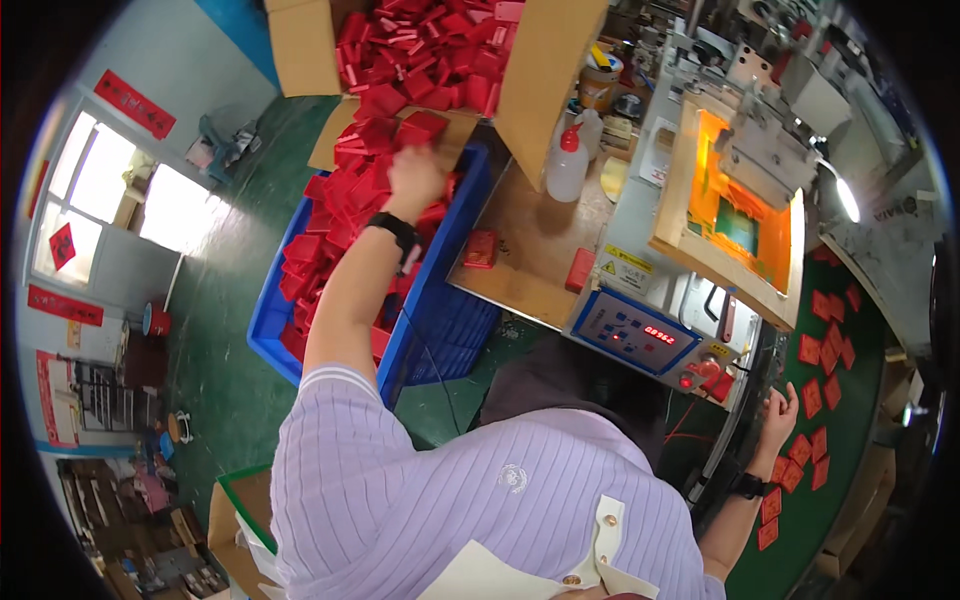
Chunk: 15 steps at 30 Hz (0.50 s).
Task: The recorder is using a manual screen printing press to print designs onto red envelopes.
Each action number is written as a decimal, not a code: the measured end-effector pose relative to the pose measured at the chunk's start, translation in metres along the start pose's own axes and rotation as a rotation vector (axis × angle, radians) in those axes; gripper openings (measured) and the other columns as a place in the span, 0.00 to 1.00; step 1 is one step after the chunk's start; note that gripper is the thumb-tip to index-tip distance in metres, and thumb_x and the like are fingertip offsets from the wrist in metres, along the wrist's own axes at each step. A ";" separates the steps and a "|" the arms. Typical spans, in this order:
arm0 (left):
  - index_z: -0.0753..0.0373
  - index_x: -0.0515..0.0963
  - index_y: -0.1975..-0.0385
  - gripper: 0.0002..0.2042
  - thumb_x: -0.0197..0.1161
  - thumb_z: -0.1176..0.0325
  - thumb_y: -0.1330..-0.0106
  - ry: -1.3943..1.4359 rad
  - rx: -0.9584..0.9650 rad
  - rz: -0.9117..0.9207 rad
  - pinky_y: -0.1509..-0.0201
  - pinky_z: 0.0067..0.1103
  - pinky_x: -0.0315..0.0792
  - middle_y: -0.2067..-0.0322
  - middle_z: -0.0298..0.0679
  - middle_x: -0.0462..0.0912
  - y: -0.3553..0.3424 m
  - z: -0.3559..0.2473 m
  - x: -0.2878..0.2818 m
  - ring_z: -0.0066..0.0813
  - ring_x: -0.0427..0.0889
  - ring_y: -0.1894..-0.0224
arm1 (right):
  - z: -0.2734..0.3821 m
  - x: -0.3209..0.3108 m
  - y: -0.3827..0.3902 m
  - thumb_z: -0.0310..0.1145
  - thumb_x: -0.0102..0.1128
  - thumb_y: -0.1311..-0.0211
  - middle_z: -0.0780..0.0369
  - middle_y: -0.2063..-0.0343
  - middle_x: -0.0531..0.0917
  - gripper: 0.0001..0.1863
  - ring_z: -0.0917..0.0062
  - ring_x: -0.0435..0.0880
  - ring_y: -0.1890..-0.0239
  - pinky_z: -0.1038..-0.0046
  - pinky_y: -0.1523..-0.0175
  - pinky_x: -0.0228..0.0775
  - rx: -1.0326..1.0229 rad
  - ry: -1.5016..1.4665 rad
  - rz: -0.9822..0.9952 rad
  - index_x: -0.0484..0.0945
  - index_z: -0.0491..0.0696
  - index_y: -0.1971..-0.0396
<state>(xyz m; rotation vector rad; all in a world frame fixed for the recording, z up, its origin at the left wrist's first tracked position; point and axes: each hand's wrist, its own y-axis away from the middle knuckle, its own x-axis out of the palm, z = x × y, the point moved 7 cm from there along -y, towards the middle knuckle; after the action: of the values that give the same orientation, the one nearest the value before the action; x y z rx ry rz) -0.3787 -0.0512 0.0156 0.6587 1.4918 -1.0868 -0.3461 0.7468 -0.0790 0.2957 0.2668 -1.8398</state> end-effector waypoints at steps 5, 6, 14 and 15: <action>0.60 0.72 0.53 0.20 0.49 0.58 0.43 -0.053 -0.387 0.246 0.49 0.44 0.69 0.47 0.48 0.68 -0.004 0.075 0.040 0.54 0.70 0.47 | 0.025 -0.003 -0.005 0.30 0.56 0.39 0.65 0.69 0.78 0.20 0.87 0.74 0.70 0.85 0.65 0.69 -0.044 0.035 -0.019 0.68 0.43 0.47; 0.61 0.72 0.54 0.20 0.50 0.58 0.43 -0.101 -0.313 0.247 0.50 0.42 0.70 0.49 0.50 0.70 -0.005 0.086 0.046 0.54 0.72 0.50 | 0.035 0.003 -0.010 0.31 0.56 0.39 0.65 0.68 0.79 0.20 0.87 0.74 0.70 0.85 0.64 0.69 -0.071 0.068 -0.006 0.68 0.43 0.47; 0.65 0.75 0.70 0.18 0.46 0.56 0.35 0.185 -0.142 -0.110 0.65 0.41 0.71 0.70 0.55 0.79 0.006 0.037 -0.039 0.52 0.78 0.66 | 0.155 0.070 -0.056 0.29 0.57 0.42 0.64 0.68 0.81 0.16 0.86 0.78 0.66 0.83 0.60 0.69 -0.352 0.112 0.126 0.72 0.41 0.54; 0.65 0.75 0.70 0.18 0.46 0.56 0.35 0.184 -0.132 -0.113 0.65 0.41 0.71 0.70 0.55 0.79 0.009 0.028 -0.056 0.52 0.78 0.66 | 0.175 0.088 -0.060 0.30 0.57 0.42 0.65 0.68 0.81 0.15 0.87 0.77 0.67 0.83 0.62 0.68 -0.339 0.097 0.239 0.72 0.40 0.56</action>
<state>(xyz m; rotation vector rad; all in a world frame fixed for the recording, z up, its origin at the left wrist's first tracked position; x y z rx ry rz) -0.3459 -0.0640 0.0679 0.6002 1.7617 -1.0238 -0.4392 0.6267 0.0582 0.1722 0.5785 -1.5166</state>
